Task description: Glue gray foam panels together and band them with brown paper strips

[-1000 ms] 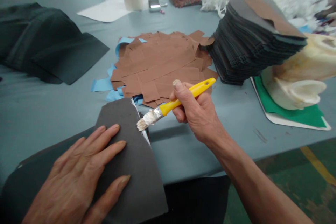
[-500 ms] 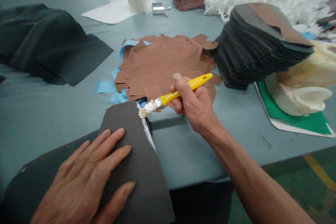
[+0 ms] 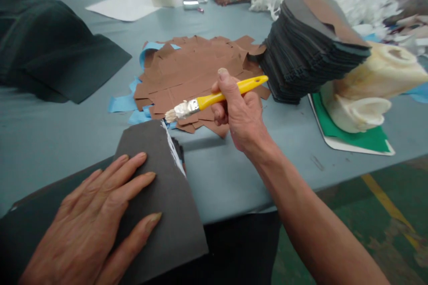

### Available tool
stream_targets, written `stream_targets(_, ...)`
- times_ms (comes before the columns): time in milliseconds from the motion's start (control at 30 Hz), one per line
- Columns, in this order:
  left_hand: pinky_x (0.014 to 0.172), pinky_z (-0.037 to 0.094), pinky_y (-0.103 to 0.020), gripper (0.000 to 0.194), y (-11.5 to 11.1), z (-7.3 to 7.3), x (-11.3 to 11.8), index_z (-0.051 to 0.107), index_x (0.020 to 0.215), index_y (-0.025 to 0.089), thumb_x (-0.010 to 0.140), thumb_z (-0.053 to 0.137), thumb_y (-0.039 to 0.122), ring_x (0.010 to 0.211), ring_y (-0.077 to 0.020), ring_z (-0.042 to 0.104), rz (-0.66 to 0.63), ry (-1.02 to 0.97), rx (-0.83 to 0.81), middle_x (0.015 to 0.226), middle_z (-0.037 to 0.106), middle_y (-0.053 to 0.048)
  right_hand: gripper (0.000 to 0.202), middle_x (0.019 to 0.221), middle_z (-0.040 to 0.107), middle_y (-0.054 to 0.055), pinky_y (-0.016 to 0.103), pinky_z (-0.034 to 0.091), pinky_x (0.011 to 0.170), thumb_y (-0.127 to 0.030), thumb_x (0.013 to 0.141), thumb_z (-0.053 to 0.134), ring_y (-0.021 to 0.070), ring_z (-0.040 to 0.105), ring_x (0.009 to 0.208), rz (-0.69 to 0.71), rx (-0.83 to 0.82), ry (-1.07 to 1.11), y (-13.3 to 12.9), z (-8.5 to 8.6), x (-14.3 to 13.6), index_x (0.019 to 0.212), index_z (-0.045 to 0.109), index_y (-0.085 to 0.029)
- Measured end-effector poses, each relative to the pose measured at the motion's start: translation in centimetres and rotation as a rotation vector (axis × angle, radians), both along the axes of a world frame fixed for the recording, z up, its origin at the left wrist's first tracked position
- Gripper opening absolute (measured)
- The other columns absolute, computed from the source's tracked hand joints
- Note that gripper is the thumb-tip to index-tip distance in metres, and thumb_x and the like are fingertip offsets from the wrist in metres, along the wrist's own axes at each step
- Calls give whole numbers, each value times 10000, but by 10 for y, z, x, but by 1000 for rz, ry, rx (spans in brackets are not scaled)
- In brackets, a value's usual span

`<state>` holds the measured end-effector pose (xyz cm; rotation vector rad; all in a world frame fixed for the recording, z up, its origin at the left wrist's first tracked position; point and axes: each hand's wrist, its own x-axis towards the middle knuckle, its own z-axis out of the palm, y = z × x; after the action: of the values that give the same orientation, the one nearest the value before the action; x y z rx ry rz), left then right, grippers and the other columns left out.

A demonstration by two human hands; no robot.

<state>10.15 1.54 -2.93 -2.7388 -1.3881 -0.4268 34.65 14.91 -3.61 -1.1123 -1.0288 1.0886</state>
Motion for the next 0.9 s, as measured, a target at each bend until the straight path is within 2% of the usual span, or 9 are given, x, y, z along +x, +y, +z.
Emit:
stream_targets(200,1295,217,-451,425,-2,1,1,533,1440,147,1056,501,326,1557,-333,396,21,-37,-49,1625,499,-172,499,441,322,-118,226,358,404,-671,817,839,74,325,367,-18,-116,56,-64,9,25,731,578,-255)
stream_targets(300,1267,275,-475,399,-3,2,2,538,1422,156,1071,477,334,1539,-343,433,38,-38,-50,1614,516,-174,509,416,344,-111,219,358,404,-680,796,854,78,328,366,-30,-166,68,-92,7,34,724,590,-252)
stream_targets(367,1239,324,-500,387,-3,4,3,537,1412,162,1079,461,342,1518,-351,465,43,-37,-44,1599,533,-181,513,417,346,-107,220,348,406,-690,797,851,84,350,373,-28,-179,56,-101,5,35,729,596,-250)
stream_targets(567,1182,417,-578,374,-2,8,6,526,1403,181,1086,447,363,1484,-377,515,60,-5,-46,1582,558,-192,549,518,473,-79,230,317,403,-727,799,826,64,385,377,-37,-134,49,-94,-1,25,746,593,-233)
stream_targets(900,1187,423,-604,371,-2,7,6,530,1399,190,1088,447,375,1500,-385,503,73,-12,-64,1586,555,-190,558,439,377,-105,218,333,412,-740,788,825,73,392,379,-25,-162,61,-89,-9,21,751,620,-222)
